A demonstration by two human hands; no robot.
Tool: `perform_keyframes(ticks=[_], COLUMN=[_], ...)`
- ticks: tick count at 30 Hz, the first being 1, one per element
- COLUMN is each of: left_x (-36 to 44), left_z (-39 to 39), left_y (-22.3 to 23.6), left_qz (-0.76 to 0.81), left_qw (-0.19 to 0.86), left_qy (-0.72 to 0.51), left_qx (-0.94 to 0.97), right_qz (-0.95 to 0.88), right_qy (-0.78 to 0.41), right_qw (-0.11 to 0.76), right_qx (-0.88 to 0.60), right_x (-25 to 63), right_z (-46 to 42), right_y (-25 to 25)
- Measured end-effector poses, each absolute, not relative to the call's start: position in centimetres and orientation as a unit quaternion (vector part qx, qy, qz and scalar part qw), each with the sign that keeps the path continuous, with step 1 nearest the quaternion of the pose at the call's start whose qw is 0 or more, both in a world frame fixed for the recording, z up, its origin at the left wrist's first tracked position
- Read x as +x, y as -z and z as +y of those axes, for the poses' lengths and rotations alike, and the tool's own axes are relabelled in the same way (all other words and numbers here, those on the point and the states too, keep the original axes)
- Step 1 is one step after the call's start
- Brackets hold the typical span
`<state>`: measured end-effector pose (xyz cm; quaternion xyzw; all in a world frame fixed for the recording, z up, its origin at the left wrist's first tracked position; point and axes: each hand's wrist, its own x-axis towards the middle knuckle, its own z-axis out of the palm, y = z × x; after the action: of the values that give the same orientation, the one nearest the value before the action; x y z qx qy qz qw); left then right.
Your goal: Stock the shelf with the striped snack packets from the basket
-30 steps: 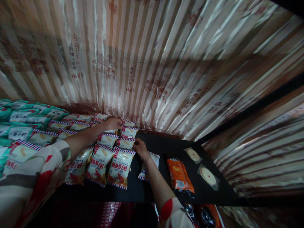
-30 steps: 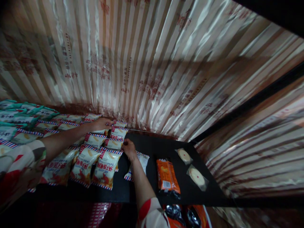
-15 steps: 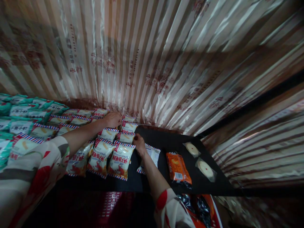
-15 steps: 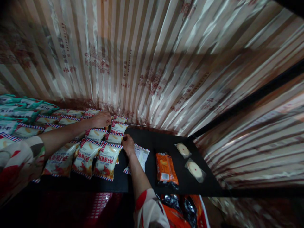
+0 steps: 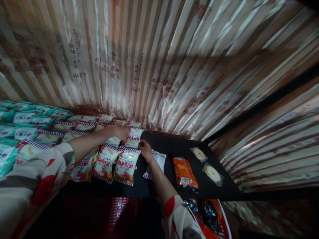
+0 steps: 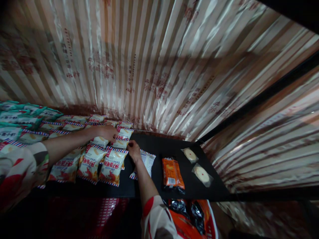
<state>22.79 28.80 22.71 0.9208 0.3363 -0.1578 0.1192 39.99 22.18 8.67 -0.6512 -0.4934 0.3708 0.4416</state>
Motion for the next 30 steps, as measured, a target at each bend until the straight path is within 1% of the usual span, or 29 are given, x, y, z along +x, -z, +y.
perform_keyframes(ticks=[5, 13, 17, 22, 25, 27, 30], left_x=[22.8, 22.4, 22.6, 22.7, 22.7, 22.6, 22.5], left_z=[28.3, 28.7, 28.5, 28.4, 28.5, 28.5, 28.4], left_y=[-22.3, -21.4, -21.8, -22.0, -21.9, -21.9, -22.1], left_qz=[0.351, 0.356, 0.354, 0.352, 0.352, 0.352, 0.351], left_qw=[0.082, 0.079, 0.048, 0.02, 0.02, 0.021, 0.024], left_qy=[0.13, 0.072, 0.054, 0.028, 0.034, 0.038, 0.036], left_qx=[0.924, 0.928, 0.932, 0.935, 0.935, 0.935, 0.935], right_qz=[-0.477, -0.488, -0.502, -0.523, -0.548, -0.559, -0.565], right_qy=[-0.395, -0.387, -0.342, -0.204, -0.163, -0.175, -0.242], right_qw=[0.467, 0.473, 0.465, 0.449, 0.438, 0.427, 0.406], right_qx=[-0.631, -0.623, -0.644, -0.695, -0.693, -0.689, -0.677], right_x=[39.9, 39.9, 40.0, 39.9, 40.0, 40.1, 40.3], right_z=[21.8, 21.4, 21.3, 20.5, 19.7, 19.2, 18.6], right_y=[-9.0, -8.8, -8.8, -9.3, -9.9, -10.3, -10.5])
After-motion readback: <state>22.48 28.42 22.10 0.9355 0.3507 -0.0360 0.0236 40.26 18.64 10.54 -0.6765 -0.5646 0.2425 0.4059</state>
